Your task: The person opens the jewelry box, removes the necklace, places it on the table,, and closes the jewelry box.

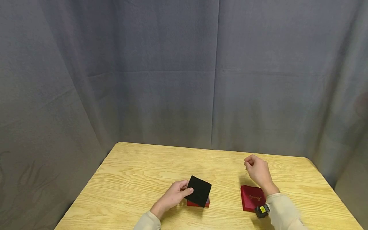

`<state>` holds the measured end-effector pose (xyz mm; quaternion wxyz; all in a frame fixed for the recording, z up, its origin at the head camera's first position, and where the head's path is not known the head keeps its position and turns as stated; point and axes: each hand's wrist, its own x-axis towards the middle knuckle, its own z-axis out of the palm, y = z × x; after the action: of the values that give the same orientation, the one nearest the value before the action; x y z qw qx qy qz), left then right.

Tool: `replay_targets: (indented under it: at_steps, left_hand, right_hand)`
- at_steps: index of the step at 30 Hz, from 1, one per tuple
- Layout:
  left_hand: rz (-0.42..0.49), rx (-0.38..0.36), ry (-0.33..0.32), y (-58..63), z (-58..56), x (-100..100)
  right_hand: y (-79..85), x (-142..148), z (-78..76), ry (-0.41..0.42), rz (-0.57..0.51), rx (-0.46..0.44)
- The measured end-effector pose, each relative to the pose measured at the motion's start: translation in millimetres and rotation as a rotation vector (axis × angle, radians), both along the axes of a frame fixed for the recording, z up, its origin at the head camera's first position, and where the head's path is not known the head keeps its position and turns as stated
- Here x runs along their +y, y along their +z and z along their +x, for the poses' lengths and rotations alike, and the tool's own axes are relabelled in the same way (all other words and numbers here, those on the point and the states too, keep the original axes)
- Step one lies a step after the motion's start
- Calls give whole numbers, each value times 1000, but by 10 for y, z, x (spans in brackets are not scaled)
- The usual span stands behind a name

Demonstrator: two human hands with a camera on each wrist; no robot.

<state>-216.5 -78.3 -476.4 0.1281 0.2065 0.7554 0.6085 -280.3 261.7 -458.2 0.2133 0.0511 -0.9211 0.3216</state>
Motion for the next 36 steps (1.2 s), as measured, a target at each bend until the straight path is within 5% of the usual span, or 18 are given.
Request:
replay_targets:
  at_steps: [15, 28, 36]
  left_hand:
    - [-29, 46, 24, 86, 50, 1]
    - [-38, 25, 73, 19, 8, 44]
    - [-58, 24, 115, -183, -117, 45]
  right_hand:
    - [-81, -317, 124, 150, 181, -128]
    - [-295, -542, 193, 232, 339, -128]
    - [-391, -599, 189, 243, 361, -115]
